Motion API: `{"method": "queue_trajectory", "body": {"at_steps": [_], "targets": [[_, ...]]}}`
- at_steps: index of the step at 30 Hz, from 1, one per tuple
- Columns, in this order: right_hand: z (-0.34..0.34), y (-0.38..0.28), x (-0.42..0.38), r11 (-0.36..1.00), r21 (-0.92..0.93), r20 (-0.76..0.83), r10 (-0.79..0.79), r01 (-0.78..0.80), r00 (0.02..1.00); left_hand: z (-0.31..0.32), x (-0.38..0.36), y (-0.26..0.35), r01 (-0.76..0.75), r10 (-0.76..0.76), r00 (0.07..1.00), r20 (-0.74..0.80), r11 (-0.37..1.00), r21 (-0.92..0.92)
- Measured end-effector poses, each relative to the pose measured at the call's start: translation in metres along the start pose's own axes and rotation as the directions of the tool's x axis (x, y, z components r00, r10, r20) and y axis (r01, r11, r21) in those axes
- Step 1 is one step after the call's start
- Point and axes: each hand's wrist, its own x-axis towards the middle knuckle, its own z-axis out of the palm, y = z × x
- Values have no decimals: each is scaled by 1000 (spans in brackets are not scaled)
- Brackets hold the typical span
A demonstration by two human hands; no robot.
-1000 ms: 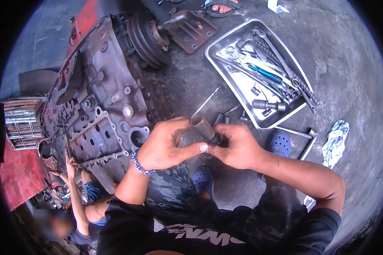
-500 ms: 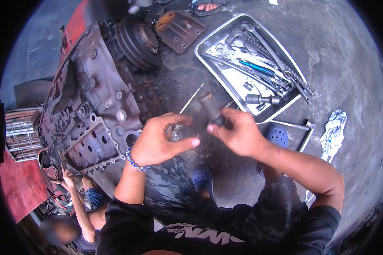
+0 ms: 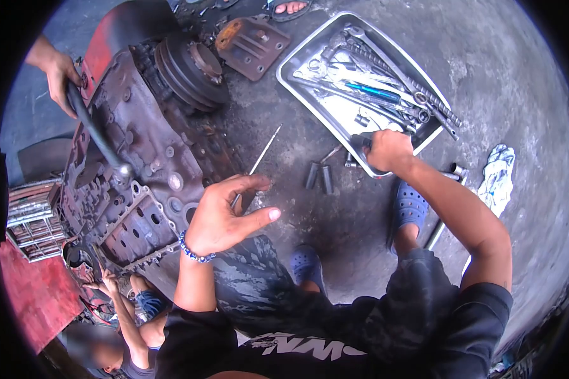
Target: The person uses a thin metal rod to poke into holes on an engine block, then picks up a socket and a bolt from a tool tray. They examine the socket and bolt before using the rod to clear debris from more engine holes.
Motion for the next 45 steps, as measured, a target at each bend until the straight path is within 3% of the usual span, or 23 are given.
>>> {"method": "queue_trajectory", "body": {"at_steps": [12, 36, 39, 42, 45], "targets": [[12, 6, -1, 988, -89, -9, -126, 125, 992, 3, 6, 4, -12, 14, 999, 51, 999, -40], [16, 4, 14, 976, -97, -71, -202, 194, 977, -3, -5, 6, -15, 16, 999, 29, 1000, -17], [2, 6, 24, 975, -57, -108, -222, 217, 969, -2, -5, 2, -17, 17, 1000, -9, 1000, -10], [-4, 7, 44, 964, -26, -149, -266, 265, 952, -7, 0, 8, 81, -81, 997, -20, 997, 16], [-10, 5, 64, 930, -108, -280, -367, 351, 887, -5, 9, 10, 145, -140, 987, -76, 988, 60]]}}
